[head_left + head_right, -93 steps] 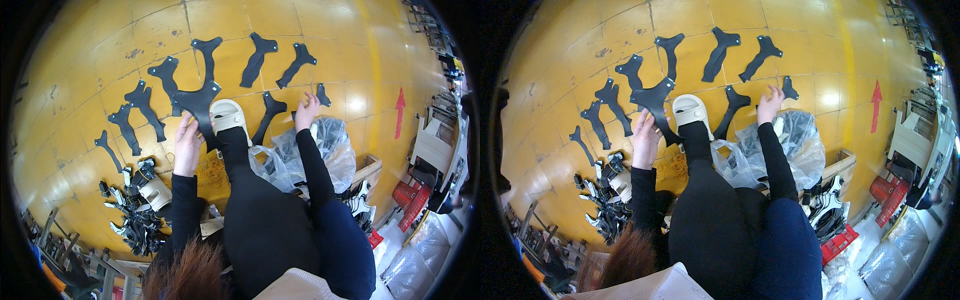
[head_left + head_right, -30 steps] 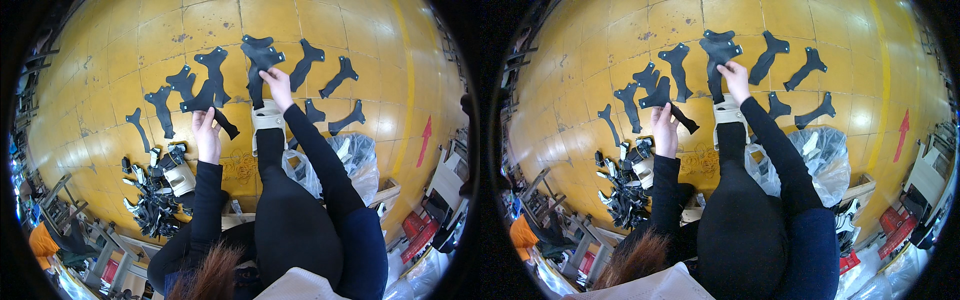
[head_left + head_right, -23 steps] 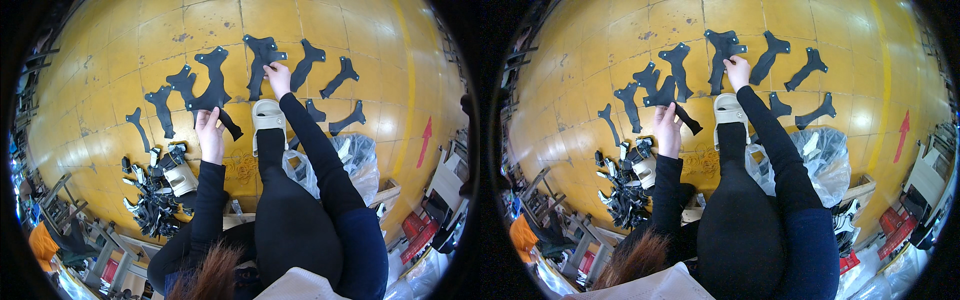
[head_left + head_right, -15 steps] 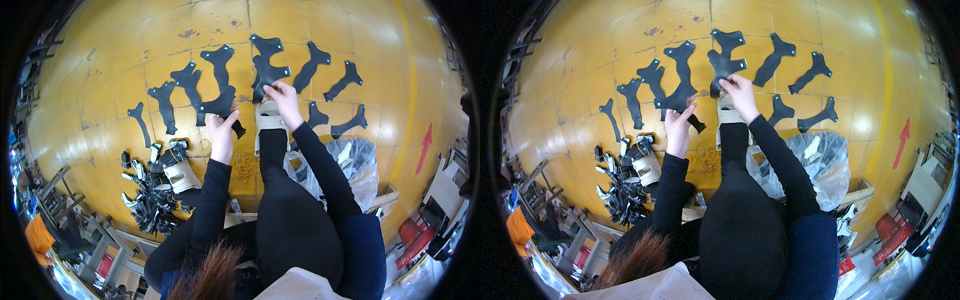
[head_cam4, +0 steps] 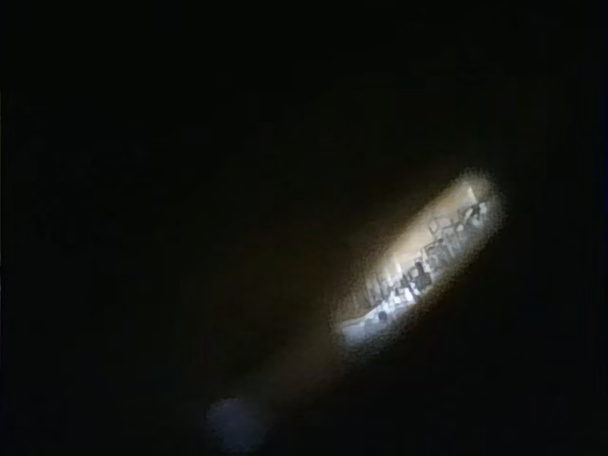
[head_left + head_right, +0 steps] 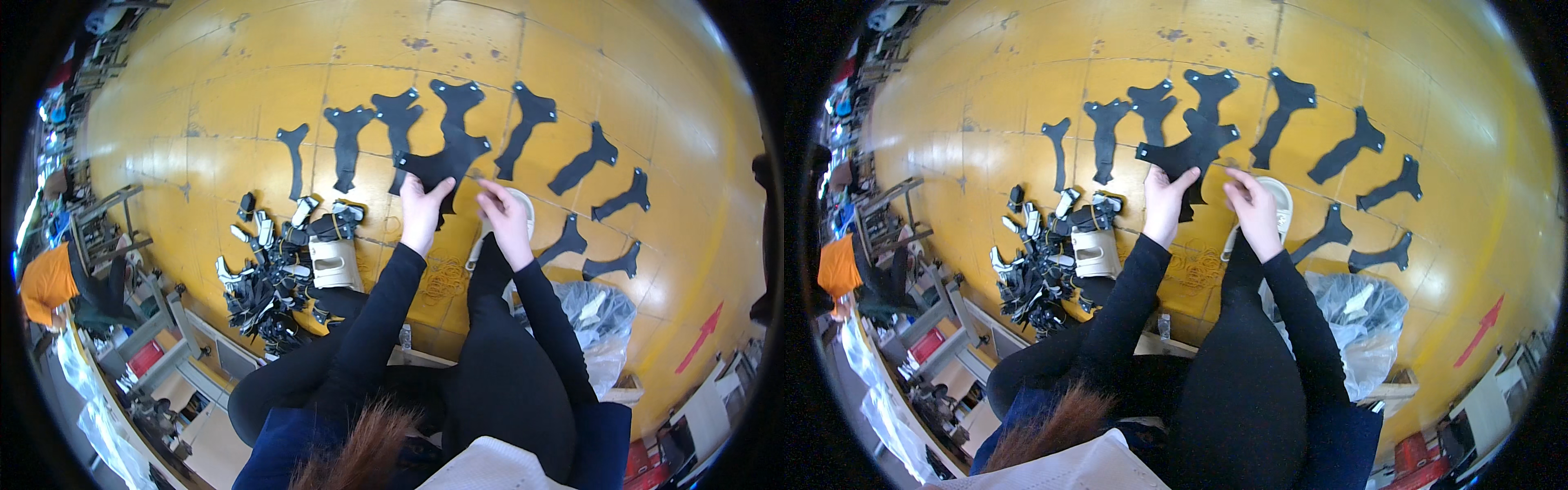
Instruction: The person sits on the floor and separates a stack of black Y-shaped parts, placing them one by one onto the floor in a row. The person then picks up a strap-like object and attaches it to one of the parts.
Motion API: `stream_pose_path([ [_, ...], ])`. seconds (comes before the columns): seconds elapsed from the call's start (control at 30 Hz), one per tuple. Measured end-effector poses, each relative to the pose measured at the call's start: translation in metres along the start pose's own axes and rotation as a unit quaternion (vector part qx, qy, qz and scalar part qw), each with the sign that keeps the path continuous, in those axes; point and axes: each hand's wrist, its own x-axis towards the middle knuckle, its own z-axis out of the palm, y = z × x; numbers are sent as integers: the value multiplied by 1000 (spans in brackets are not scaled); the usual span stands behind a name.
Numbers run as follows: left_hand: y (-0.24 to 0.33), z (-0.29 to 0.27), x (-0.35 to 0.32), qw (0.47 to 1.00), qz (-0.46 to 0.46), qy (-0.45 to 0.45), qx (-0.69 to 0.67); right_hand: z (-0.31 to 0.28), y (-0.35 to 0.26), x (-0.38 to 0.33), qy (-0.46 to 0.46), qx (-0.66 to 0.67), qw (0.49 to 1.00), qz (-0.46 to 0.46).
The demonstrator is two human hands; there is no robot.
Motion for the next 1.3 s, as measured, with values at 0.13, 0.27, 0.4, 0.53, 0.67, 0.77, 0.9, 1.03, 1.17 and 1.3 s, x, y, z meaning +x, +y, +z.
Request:
stream_pose_path([
  [0.13, 38, -66, 45, 991, 97, 80, 56, -3, 38, -22, 12, -229, 965, -129],
  [0.27, 74, -174, 96, 975, 130, 157, 86, 0, 44, -38, 18, -335, 895, -293],
  [0.4, 85, -237, 122, 951, 98, 236, 177, 0, 43, -34, 42, -308, 914, -260],
  [0.53, 59, -294, 144, 940, 44, 263, 215, -1, 42, -32, 40, -295, 918, -264],
  [0.67, 37, -317, 149, 888, 71, 326, 316, 0, 43, -30, 38, -284, 921, -265],
  [0.77, 30, -299, 144, 808, 174, 371, 423, -3, 45, -31, 38, -282, 924, -253],
  [0.9, 47, -254, 119, 875, 43, 261, 406, -8, 55, -28, 47, -269, 928, -255],
  [1.03, 63, -230, 103, 874, 140, 324, 333, -6, 52, -27, 45, -268, 919, -286],
  [1.17, 32, -195, 114, 922, 78, 172, 338, -8, 51, -26, 38, -294, 913, -280],
  [1.3, 16, -141, 114, 913, 55, 215, 344, -10, 51, -22, 47, -299, 903, -305],
])
